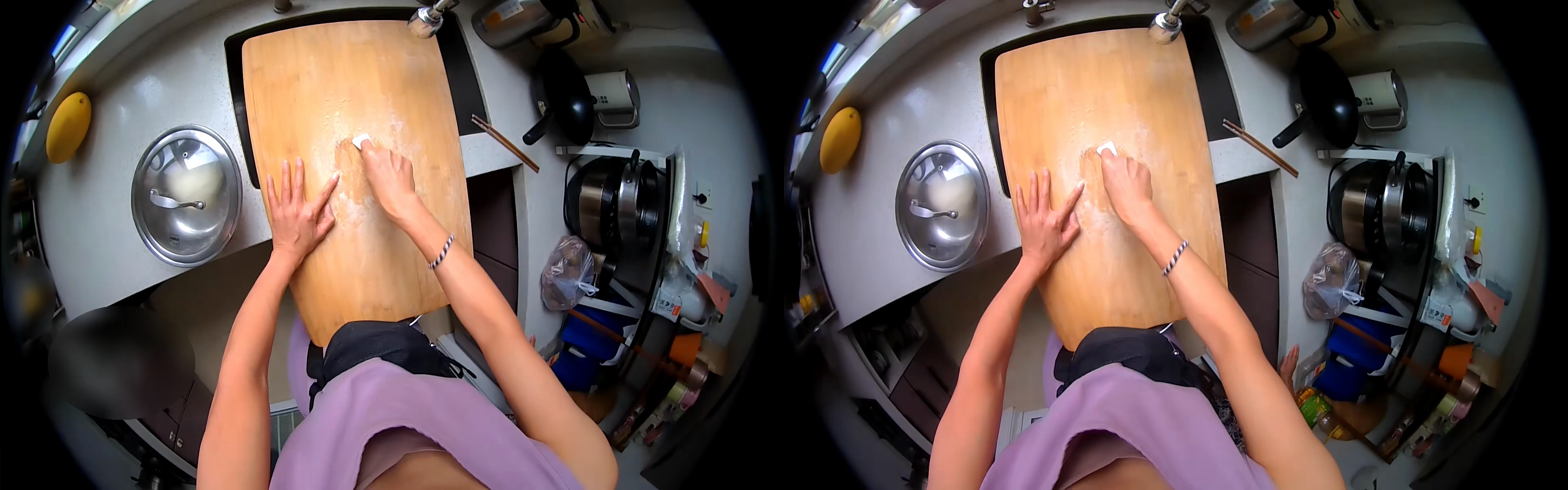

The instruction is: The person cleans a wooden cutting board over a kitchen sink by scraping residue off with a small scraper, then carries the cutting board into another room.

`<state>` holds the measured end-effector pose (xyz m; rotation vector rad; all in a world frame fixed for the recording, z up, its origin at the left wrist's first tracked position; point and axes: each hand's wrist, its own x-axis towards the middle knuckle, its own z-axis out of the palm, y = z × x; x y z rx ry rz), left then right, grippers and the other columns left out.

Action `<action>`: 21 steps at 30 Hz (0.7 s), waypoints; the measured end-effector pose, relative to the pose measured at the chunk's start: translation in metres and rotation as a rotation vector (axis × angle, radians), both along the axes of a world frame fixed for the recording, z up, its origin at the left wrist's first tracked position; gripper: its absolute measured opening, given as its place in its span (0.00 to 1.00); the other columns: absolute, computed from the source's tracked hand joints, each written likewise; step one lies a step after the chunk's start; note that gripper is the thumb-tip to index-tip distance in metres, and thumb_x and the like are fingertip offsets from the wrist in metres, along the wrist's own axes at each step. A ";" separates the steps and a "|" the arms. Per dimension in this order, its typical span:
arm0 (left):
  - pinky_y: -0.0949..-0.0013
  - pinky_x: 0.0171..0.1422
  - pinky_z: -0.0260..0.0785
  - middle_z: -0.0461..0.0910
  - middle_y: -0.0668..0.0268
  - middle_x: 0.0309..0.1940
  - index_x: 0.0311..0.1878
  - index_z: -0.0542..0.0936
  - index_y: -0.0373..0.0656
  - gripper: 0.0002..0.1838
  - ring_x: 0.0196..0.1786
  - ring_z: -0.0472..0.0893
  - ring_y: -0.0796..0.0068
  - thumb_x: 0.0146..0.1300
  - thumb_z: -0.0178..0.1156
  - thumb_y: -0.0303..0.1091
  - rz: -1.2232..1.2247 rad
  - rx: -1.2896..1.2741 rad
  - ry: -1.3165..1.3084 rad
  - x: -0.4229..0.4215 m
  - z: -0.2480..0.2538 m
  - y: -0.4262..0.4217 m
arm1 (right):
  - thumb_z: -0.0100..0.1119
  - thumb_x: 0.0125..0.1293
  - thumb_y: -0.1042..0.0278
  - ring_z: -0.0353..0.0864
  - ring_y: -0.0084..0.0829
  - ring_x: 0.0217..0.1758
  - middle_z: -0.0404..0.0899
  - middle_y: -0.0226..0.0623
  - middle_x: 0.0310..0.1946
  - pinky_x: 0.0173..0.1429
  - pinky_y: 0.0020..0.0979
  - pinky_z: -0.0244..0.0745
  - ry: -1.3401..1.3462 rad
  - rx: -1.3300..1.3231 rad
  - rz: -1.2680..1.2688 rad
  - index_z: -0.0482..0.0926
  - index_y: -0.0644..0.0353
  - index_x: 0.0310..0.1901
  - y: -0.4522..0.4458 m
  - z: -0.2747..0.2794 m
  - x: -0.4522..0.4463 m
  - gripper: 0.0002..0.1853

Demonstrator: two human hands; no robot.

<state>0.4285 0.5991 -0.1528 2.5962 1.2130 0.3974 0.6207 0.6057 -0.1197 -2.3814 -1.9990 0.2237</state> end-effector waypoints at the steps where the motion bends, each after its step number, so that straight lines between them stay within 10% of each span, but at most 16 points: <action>1: 0.39 0.73 0.37 0.55 0.48 0.70 0.63 0.70 0.73 0.32 0.73 0.51 0.45 0.51 0.58 0.41 0.004 -0.004 0.002 0.001 0.001 -0.001 | 0.50 0.61 0.74 0.85 0.40 0.29 0.81 0.44 0.23 0.30 0.35 0.80 -0.001 0.002 -0.011 0.75 0.58 0.35 -0.003 0.001 -0.001 0.04; 21: 0.38 0.73 0.37 0.55 0.49 0.70 0.64 0.70 0.73 0.32 0.73 0.51 0.45 0.51 0.58 0.42 0.018 0.033 -0.013 0.005 0.000 0.007 | 0.50 0.60 0.75 0.85 0.39 0.30 0.81 0.46 0.24 0.32 0.36 0.80 -0.040 -0.012 0.038 0.75 0.60 0.36 0.003 0.006 -0.002 0.05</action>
